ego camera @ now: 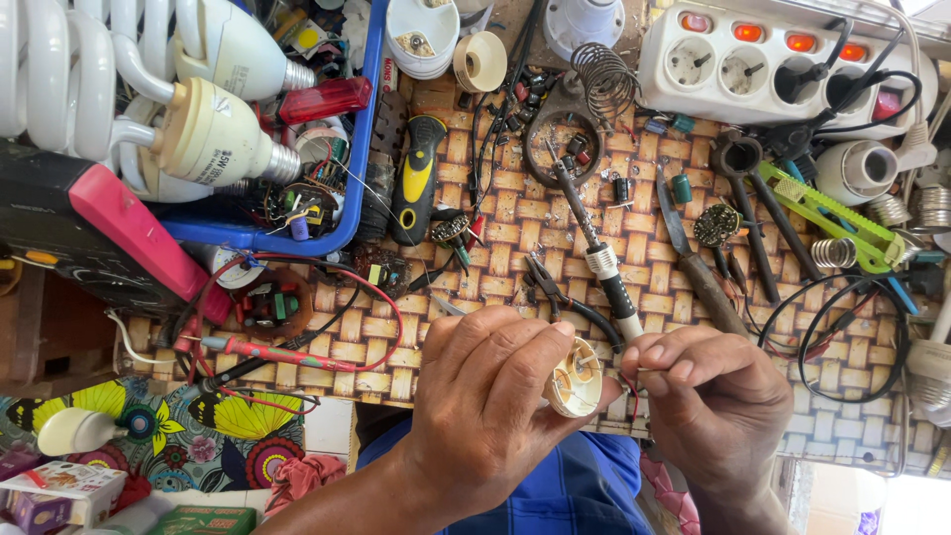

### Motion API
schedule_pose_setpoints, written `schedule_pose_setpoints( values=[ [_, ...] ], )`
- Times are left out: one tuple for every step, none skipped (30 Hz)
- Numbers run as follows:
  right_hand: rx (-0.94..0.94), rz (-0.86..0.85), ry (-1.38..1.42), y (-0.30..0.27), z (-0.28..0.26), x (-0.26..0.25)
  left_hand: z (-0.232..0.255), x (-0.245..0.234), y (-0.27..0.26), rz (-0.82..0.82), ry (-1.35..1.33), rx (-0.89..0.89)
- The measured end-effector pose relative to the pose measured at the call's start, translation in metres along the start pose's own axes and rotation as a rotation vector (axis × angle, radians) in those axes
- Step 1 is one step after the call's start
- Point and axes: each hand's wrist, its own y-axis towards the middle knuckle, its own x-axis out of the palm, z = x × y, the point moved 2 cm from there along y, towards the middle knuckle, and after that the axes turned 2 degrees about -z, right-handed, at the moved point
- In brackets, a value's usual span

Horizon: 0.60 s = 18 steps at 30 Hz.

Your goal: The person uses pliers to remove a small orange component from the base of a compact fluorescent light bulb. They then use the pliers to adjust the metal contacts inside the bulb base and insert a small wire into the socket.

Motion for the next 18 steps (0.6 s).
schedule_pose_setpoints(
  values=[
    [-0.002, 0.000, 0.000, -0.0002, -0.0001, 0.0000, 0.0002, -0.0002, 0.0001, 0.000, 0.000, 0.001],
    [0.000, -0.001, -0.015, -0.0002, -0.0002, 0.0000, 0.0005, -0.0004, 0.0003, -0.001, 0.000, 0.002],
    [0.001, -0.003, -0.030, -0.0003, -0.0003, 0.0001, 0.0007, -0.0007, 0.0004, -0.003, 0.000, 0.003],
    [0.000, -0.004, -0.030, -0.0005, -0.0007, 0.0008, 0.0008, -0.0009, 0.0008, -0.002, 0.001, 0.003],
    [0.004, -0.002, -0.039, -0.0007, -0.0009, 0.0014, 0.0010, -0.0011, 0.0011, -0.005, 0.002, 0.005],
    [0.009, 0.001, -0.048, -0.0011, -0.0011, 0.0020, 0.0013, -0.0012, 0.0012, -0.008, 0.003, 0.007],
    [0.009, 0.000, -0.048, -0.0012, -0.0008, 0.0020, 0.0010, -0.0010, 0.0008, -0.008, 0.004, 0.007],
    [0.010, 0.001, -0.042, -0.0013, -0.0004, 0.0020, 0.0008, -0.0007, 0.0005, -0.007, 0.005, 0.006],
    [0.012, 0.002, -0.036, -0.0013, -0.0001, 0.0020, 0.0005, -0.0005, 0.0003, -0.006, 0.007, 0.004],
    [0.011, 0.002, -0.035, -0.0015, 0.0000, 0.0022, 0.0003, -0.0004, 0.0003, -0.005, 0.008, 0.005],
    [0.017, 0.002, -0.046, -0.0018, 0.0001, 0.0024, 0.0002, -0.0004, 0.0003, -0.004, 0.012, 0.005],
    [0.022, 0.002, -0.056, -0.0020, 0.0001, 0.0026, 0.0001, -0.0003, 0.0004, -0.002, 0.016, 0.005],
    [0.022, 0.002, -0.056, -0.0020, 0.0001, 0.0028, 0.0002, -0.0004, 0.0008, -0.002, 0.016, 0.006],
    [0.019, 0.006, -0.062, -0.0019, 0.0000, 0.0030, 0.0003, -0.0006, 0.0012, -0.003, 0.013, 0.005],
    [0.017, 0.009, -0.067, -0.0018, 0.0000, 0.0031, 0.0004, -0.0007, 0.0015, -0.004, 0.010, 0.004],
    [0.017, 0.009, -0.067, -0.0018, 0.0001, 0.0031, 0.0005, -0.0009, 0.0015, -0.003, 0.010, 0.004],
    [0.016, 0.010, -0.054, -0.0017, 0.0002, 0.0030, 0.0006, -0.0010, 0.0014, -0.008, 0.002, 0.000],
    [0.015, 0.011, -0.040, -0.0014, 0.0004, 0.0029, 0.0006, -0.0011, 0.0016, -0.012, -0.007, -0.002]
  ],
)
